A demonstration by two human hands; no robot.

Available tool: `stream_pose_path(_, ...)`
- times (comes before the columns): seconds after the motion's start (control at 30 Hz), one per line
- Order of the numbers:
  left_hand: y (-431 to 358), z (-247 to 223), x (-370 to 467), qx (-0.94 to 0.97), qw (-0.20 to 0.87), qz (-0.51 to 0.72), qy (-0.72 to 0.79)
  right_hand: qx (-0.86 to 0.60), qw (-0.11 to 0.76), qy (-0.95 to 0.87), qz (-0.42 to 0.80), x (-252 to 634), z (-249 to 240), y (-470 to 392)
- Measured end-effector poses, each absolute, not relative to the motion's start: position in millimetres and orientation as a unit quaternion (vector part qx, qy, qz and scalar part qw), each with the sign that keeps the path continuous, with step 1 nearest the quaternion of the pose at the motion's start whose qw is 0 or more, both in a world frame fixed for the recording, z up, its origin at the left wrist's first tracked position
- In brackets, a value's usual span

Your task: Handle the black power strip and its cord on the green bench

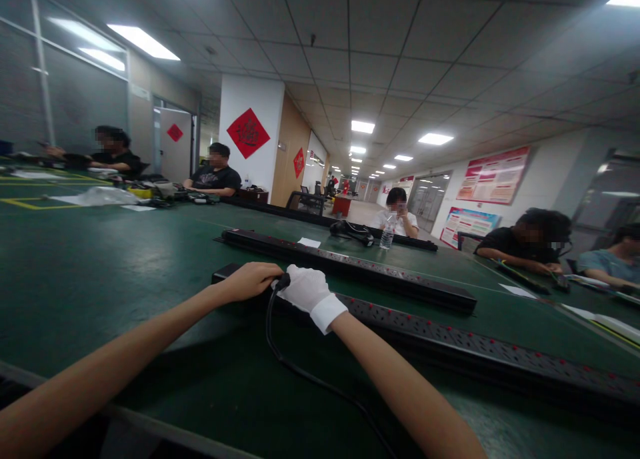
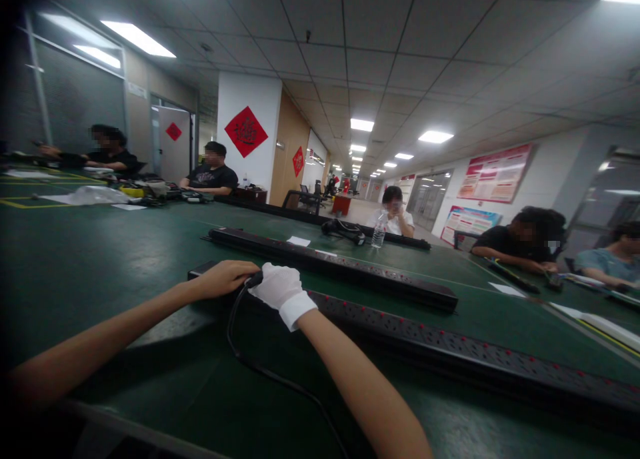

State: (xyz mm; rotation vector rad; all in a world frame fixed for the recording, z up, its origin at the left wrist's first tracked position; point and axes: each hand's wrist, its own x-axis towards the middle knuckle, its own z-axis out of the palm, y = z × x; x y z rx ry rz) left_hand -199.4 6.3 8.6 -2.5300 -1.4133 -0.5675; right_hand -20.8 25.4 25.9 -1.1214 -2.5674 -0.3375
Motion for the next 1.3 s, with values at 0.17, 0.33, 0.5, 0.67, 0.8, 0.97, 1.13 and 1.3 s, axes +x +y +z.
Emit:
stream_pose_path(0.17, 5.5, 8.7, -198.1, -0.851, 0.092, -0.195, -0.478, -0.386, 0.163, -0.9, -0.123, -20.7, 24.3, 26.4)
stream_pose_path(0.33, 3.6, 10.6, -196.6, -0.849, 0.085, -0.195, -0.485, -0.391, 0.156, -0.899, -0.117, -20.2, 26.0, 24.1)
stream_pose_path(0.5, 3.8, 10.6, -196.6, -0.85, 0.085, -0.189, -0.484, -0.394, 0.158, -0.897, -0.122, -20.2, 24.4, 25.8)
stream_pose_path(0.67, 4.4, 9.6, -197.2, -0.849, 0.088, -0.185, -0.487, -0.393, 0.172, -0.895, -0.124, -20.6, 21.6, 28.1)
stream_pose_path(0.8, 4.9, 8.8, -198.3, -0.848, 0.09, -0.187, -0.488, -0.391, 0.156, -0.899, -0.117, -20.2, 23.1, 27.6)
stream_pose_path(0.97, 3.7, 10.0, -196.5, -0.849, 0.084, -0.19, -0.486, -0.388, 0.144, -0.903, -0.114, -18.4, 26.1, 25.6)
stream_pose_path(1.13, 2.7, 11.4, -194.2, -0.852, 0.084, -0.186, -0.483, -0.385, 0.15, -0.903, -0.121, -16.9, 28.6, 22.9)
stream_pose_path(1.3, 3.6, 10.2, -194.9, -0.851, 0.093, -0.188, -0.482, -0.391, 0.139, -0.903, -0.113, -16.7, 30.1, 22.0)
